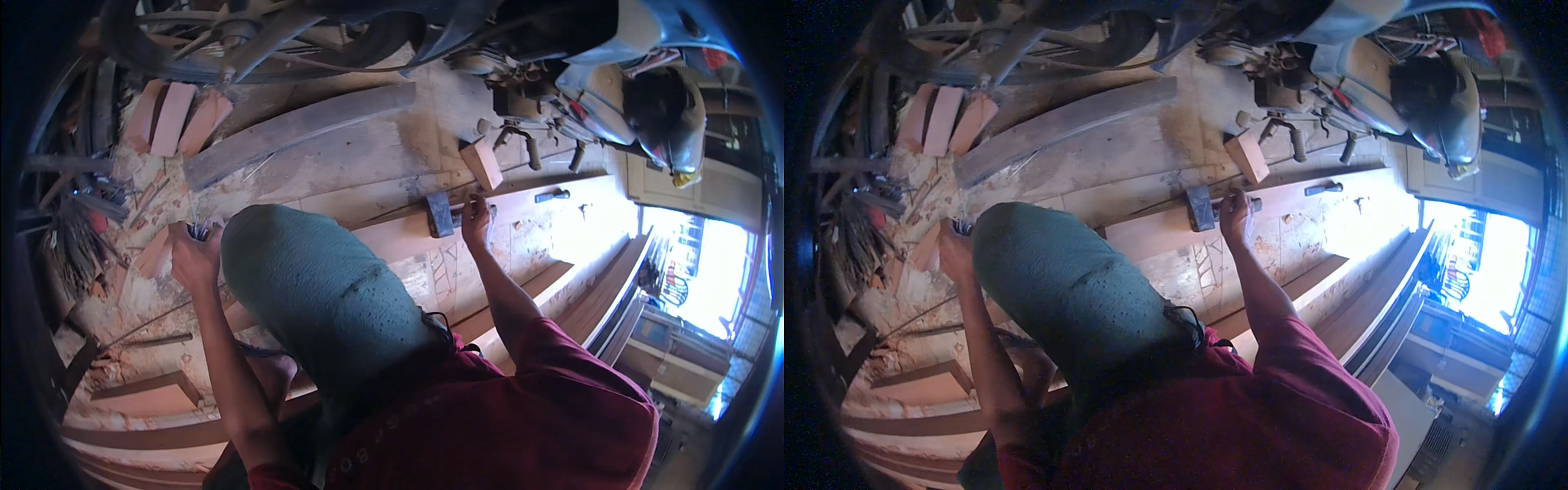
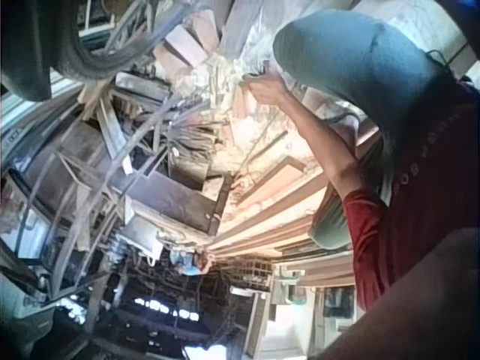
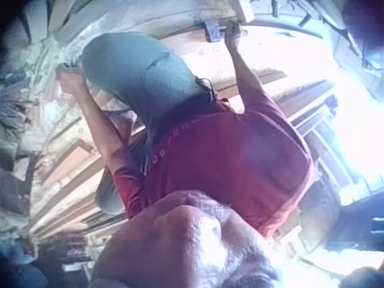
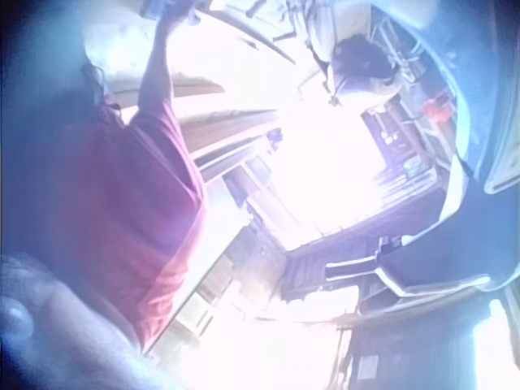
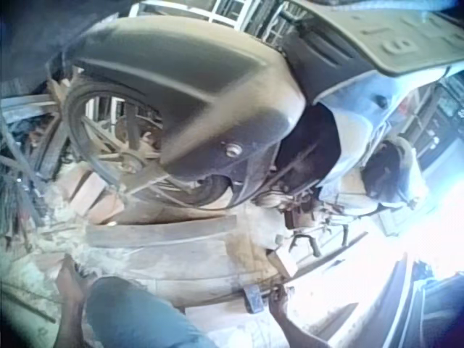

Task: The person sits on the floor and sharpens a metal tool using a sharpening stone. They hold the tool in one hand and the stone in the other, rubbing the stone against the tool's edge repeatedly. The person occasionally pauses to inspect the tool and adjust their grip.

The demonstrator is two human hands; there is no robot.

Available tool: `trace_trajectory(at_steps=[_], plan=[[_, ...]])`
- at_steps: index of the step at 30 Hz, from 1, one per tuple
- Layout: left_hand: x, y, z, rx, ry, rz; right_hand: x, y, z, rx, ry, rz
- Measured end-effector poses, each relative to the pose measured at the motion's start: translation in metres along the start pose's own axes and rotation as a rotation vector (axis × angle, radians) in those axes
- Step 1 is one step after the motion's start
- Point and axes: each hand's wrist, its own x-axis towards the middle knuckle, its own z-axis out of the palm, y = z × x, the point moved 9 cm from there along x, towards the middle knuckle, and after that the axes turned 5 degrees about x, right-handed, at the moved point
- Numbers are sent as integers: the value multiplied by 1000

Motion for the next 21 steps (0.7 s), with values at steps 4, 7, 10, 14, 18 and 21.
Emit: trace_trajectory(at_steps=[4,7,10,14,18,21], plan=[[-2,16,-2,35,-36,-11,3,42,-10,-334,-29,-26],[-1,6,-5,-58,128,10,4,19,1,-511,-251,-83],[0,20,-21,-122,124,32,-11,27,28,-419,-403,-315],[10,-16,-23,-338,-30,-59,-16,30,31,-522,-344,-198],[11,-54,-20,-698,38,-118,-16,5,26,-628,-395,-194],[8,-28,-48,-932,44,-192,-21,23,28,-649,-436,-111]])
